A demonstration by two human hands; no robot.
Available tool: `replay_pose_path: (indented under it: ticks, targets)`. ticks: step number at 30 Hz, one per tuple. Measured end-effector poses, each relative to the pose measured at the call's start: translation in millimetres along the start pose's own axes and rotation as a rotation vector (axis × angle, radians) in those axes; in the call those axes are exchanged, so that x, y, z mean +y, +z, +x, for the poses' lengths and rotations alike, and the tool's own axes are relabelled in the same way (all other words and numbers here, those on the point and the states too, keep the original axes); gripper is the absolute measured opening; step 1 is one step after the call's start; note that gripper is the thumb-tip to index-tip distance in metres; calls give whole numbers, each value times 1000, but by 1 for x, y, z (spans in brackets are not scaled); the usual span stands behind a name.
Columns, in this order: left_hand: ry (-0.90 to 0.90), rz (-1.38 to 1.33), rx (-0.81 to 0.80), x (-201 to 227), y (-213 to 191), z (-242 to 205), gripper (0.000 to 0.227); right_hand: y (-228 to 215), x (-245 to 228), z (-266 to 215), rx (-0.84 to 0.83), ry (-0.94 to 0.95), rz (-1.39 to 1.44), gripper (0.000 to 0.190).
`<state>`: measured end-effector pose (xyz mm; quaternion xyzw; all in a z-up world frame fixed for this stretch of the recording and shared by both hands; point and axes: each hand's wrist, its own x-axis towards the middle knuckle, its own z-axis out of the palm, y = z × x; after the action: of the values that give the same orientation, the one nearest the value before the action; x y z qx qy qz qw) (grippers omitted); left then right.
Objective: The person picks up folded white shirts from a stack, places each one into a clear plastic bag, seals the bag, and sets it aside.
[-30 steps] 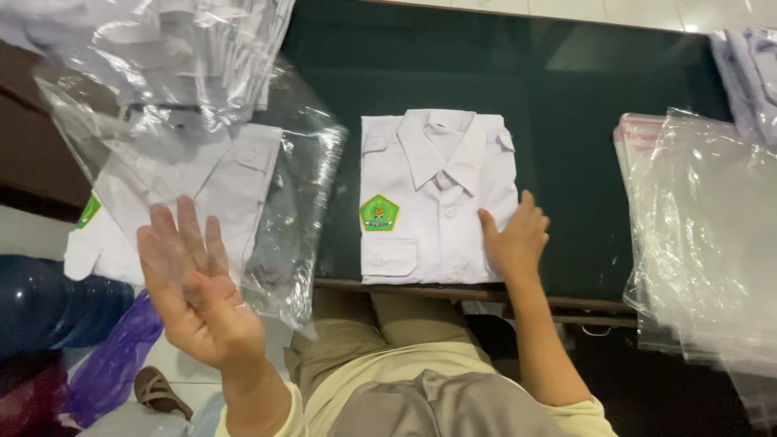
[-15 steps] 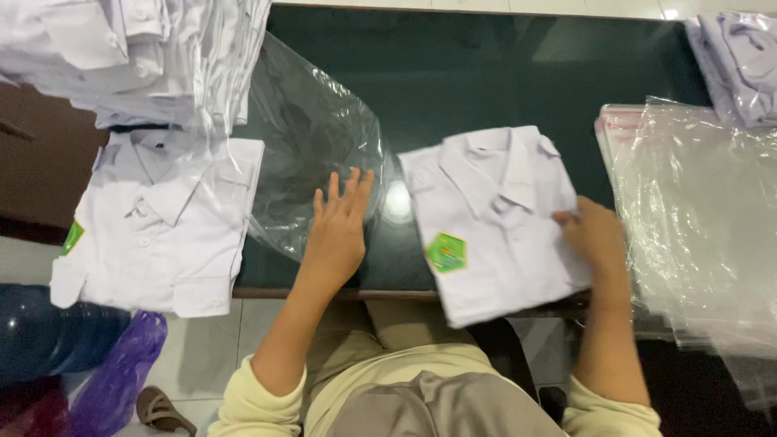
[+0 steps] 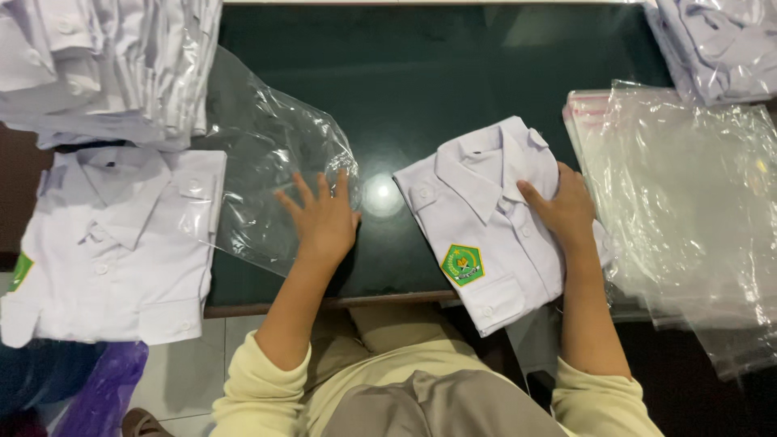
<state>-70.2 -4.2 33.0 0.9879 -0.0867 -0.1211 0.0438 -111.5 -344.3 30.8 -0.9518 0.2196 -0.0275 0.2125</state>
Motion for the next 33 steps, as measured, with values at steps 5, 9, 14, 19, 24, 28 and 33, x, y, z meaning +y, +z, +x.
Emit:
replay_pose_path:
  ticks: [5, 9, 14, 19, 24, 28, 33]
  targets:
    - [-105, -6, -256, 25, -27, -27, 88, 6, 10, 3, 42, -28, 51, 84]
    - [-14, -94, -64, 62, -26, -37, 83, 8, 10, 2, 65, -28, 58, 86]
    - [85, -641, 187, 99, 38, -29, 75, 18, 30, 9, 24, 123, 114, 87]
    - [-116, -546, 271, 112, 66, -4, 82, -3, 16, -22, -58, 250, 94, 87]
    - [-114, -557, 215, 111, 59, 4, 69, -27, -6, -35, -132, 302, 112, 91]
    - [-60, -665, 187, 113, 41, -3, 65, -24, -13, -32, -150, 320, 70, 100]
    - [-111, -927, -42, 108, 20, -10, 86, -22, -19, -35, -163, 307, 119, 88]
